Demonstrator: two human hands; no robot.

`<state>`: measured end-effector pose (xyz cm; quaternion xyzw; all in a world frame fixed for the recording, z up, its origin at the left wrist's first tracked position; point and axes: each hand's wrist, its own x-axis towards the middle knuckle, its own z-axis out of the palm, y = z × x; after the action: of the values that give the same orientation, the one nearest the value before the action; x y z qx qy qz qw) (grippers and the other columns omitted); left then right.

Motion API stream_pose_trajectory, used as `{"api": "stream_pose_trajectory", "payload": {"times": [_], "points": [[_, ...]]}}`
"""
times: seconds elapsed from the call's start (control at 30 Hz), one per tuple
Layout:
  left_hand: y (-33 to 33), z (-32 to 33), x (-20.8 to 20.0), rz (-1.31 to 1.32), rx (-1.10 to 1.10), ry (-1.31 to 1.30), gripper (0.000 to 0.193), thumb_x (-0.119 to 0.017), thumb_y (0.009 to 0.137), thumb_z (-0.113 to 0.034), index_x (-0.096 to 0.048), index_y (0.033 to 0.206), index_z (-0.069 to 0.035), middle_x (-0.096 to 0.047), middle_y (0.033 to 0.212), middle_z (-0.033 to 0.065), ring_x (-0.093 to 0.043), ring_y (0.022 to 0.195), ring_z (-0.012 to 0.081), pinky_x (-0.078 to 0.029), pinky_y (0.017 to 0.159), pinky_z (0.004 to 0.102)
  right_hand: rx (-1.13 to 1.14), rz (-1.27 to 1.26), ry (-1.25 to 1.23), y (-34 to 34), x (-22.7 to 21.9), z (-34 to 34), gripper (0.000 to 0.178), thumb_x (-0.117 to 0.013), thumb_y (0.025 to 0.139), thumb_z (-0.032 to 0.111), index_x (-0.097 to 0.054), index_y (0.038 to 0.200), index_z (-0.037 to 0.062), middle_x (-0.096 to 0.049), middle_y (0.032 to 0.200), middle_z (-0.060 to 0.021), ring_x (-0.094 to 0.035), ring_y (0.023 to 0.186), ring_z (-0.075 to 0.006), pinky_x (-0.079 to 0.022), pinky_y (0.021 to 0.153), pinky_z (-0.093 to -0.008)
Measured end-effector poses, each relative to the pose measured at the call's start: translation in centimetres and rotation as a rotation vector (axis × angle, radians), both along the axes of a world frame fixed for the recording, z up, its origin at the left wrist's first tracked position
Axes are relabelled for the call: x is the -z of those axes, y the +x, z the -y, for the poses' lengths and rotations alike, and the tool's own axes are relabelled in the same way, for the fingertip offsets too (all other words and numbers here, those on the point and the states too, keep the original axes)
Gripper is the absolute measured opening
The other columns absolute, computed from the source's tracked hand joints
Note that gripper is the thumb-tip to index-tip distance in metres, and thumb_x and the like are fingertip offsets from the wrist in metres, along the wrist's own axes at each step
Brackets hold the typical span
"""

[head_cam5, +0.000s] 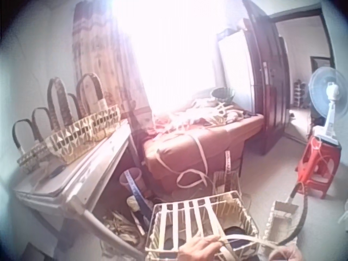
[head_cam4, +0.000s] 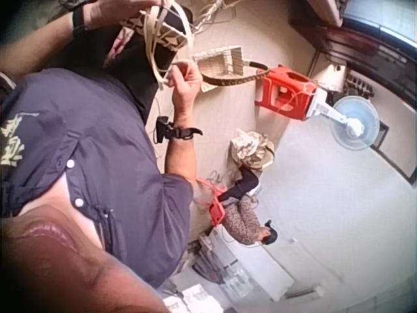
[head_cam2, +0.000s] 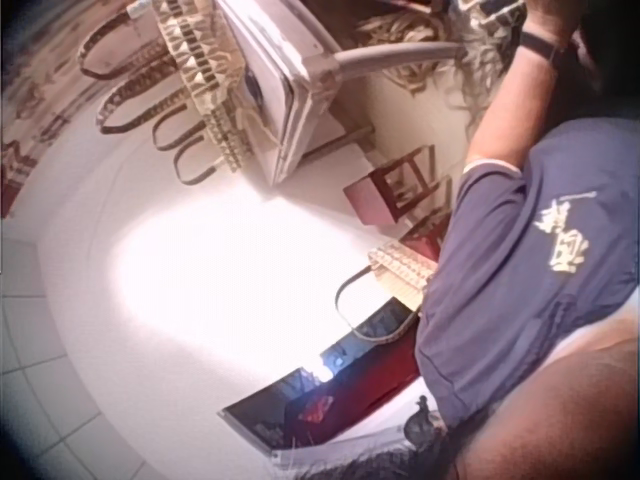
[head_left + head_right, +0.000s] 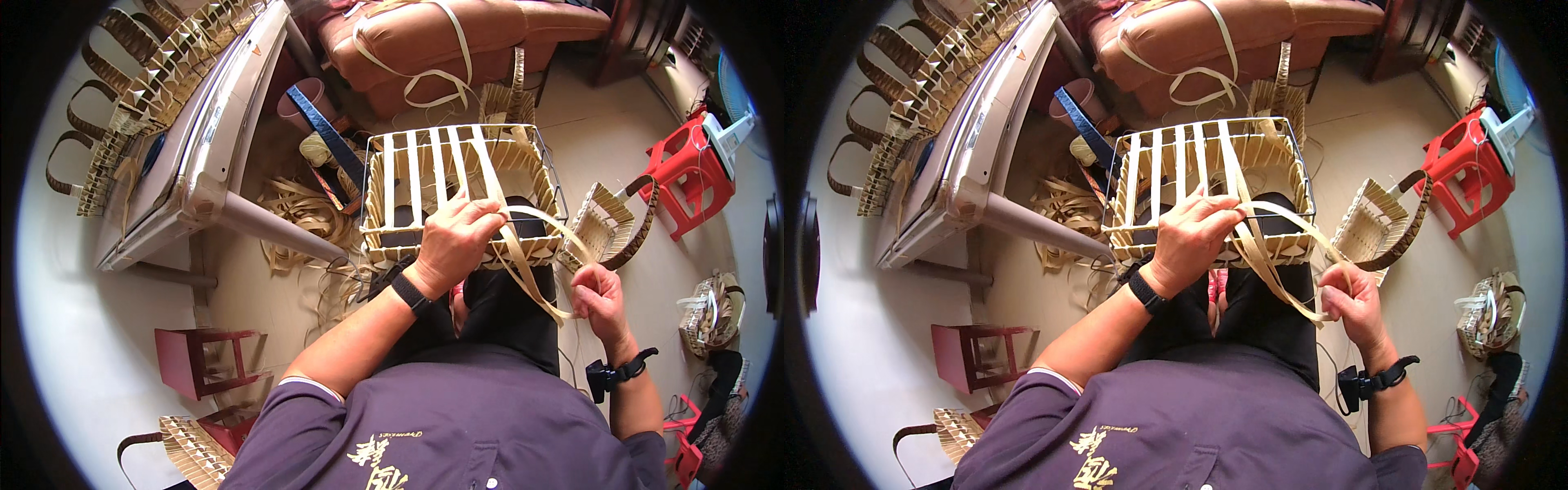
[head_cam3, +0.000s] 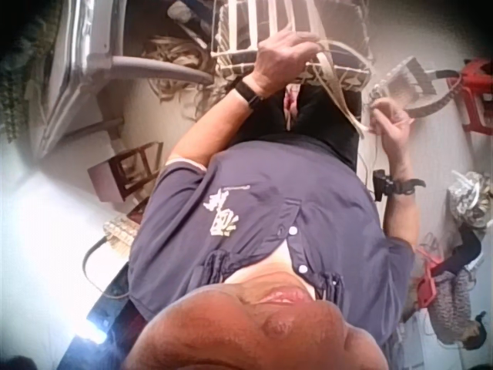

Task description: The person weaves a basket by hand, threading thin strips of material through a wooden frame and over existing cross-strips.

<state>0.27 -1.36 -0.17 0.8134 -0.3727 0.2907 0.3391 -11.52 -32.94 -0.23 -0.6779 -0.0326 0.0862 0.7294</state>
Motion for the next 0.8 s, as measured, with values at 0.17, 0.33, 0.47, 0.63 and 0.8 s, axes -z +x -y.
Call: {"api": "stream_pose_trajectory", "payload": {"times": [0.17,0.33,0.47,0.63,0.8], "points": [[-0.2,0.1,0.2,-0.077,0.009,0.018,0.012,-0.077,0.094,-0.01,-0.081,0.105,-0.012,-0.081,0.109,0.0033,-0.078,0.099,0.0308,-0.059,0.109,0.052,-0.053,-0.126,-0.144,1.9,-0.2,-2.4,0.017,-0.073,0.102,0.007,-0.076,0.117,0.0017,-0.069,0.085,0.0035,-0.053,0.059,-0.0024,-0.042,0.056,-0.0213],[0.1,-0.1,0.3,-0.004,-0.004,0.009,0.013,-0.072,0.094,-0.011,-0.078,0.106,-0.013,-0.079,0.109,0.0025,-0.075,0.095,0.0265,-0.059,0.109,0.0493,-0.111,-0.027,-0.52,2.3,2.0,-0.6,0.018,-0.076,0.098,0.008,-0.077,0.114,0.0,-0.067,0.077,0.002,-0.06,0.064,-0.0061,-0.049,0.06,-0.0269],[-0.1,0.4,0.3,0.0,-0.015,-0.014,0.019,-0.071,0.093,-0.009,-0.079,0.109,-0.013,-0.08,0.109,0.0033,-0.076,0.097,0.0266,-0.058,0.111,0.051,0.135,-0.139,-0.619,-2.1,9.6,6.7,0.012,-0.069,0.09,0.001,-0.073,0.101,-0.0009,-0.067,0.076,-0.0002,-0.063,0.069,-0.0081,-0.053,0.064,-0.0283],[0.0,0.5,0.6,0.0,-0.028,0.008,0.019,-0.073,0.092,-0.008,-0.08,0.109,-0.014,-0.081,0.107,0.0032,-0.077,0.096,0.0271,-0.06,0.108,0.0506,0.297,-0.256,-0.917,-10.7,15.5,10.1,0.013,-0.073,0.091,0.015,-0.075,0.091,0.0013,-0.071,0.076,-0.0049,-0.068,0.069,-0.0141,-0.055,0.065,-0.0323],[0.1,0.9,0.1,-0.011,-0.009,0.022,0.017,-0.076,0.092,-0.008,-0.081,0.107,-0.014,-0.081,0.106,0.004,-0.078,0.095,0.0296,-0.062,0.105,0.0494,0.278,-0.625,-0.63,-15.1,17.3,10.6,0.038,-0.086,0.095,0.034,-0.079,0.104,-0.0022,-0.075,0.083,-0.0059,-0.071,0.076,-0.0127,-0.057,0.064,-0.0328]]}}
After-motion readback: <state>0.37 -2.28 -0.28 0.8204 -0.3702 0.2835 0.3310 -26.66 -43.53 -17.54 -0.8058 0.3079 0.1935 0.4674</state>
